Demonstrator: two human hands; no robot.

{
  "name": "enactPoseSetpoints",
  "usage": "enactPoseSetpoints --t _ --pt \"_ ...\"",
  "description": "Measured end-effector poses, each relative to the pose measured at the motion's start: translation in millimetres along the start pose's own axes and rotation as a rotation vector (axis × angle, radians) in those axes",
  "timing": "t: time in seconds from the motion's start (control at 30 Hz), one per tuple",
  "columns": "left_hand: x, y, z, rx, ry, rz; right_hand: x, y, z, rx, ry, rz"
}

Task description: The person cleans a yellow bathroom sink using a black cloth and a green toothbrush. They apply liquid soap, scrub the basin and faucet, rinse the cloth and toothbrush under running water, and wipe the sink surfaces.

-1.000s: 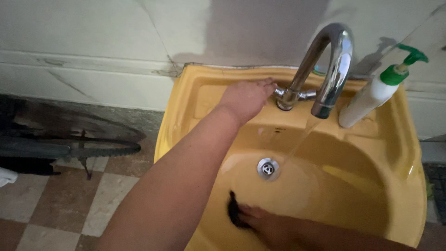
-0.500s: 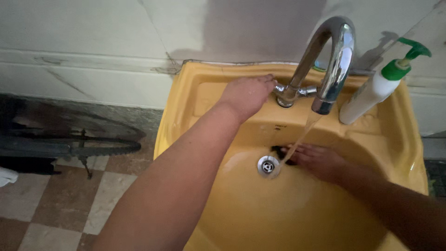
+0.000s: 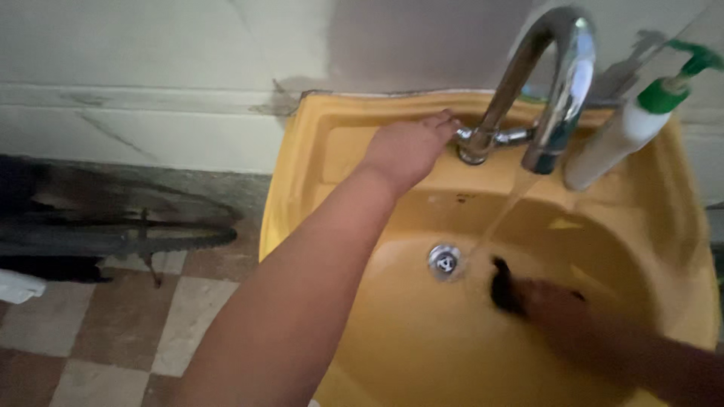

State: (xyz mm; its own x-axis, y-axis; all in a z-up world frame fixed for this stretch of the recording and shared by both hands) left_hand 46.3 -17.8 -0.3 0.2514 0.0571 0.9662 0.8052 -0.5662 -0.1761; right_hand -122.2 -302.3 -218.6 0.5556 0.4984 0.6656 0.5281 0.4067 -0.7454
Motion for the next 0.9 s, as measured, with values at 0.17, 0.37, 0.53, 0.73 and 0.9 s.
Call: enactPoseSetpoints --t 0.17,0.37,0.53,0.73,0.9 --pt "0.0 3.6 -4.2 0.008 -0.002 -0.002 6.6 -1.4 80.1 0.112 0.317 -0.017" --pt "0.1 3.5 -4.3 0.009 0.014 -0.013 97.6 6.5 232.5 0.569 0.937 -0.230" --pt "2.8 -1.9 -3.0 0.001 0.011 -0.012 191.0 21.4 272.1 0.694 1.264 -0.538" --pt "6.0 -2.2 -6.6 0.004 -0.013 -0.018 195.4 91.5 209.7 0.422 2.299 -0.897" --pt "4.6 -2.7 -4.9 0.023 -0.017 -0.033 165.5 104.5 202.5 0.050 1.575 -1.138"
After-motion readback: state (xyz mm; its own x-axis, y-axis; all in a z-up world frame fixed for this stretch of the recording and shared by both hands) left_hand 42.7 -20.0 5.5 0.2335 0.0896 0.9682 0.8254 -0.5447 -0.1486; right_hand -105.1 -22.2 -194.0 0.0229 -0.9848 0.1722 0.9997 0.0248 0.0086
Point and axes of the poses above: each hand's wrist, its own y-axis towards the middle knuckle, its own x-axis out of the back of the hand, z = x × y, the point moved 5 cm from there along y, towards the middle knuckle, and after that the axes turned 15 degrees about z, right-handed, at the moved point
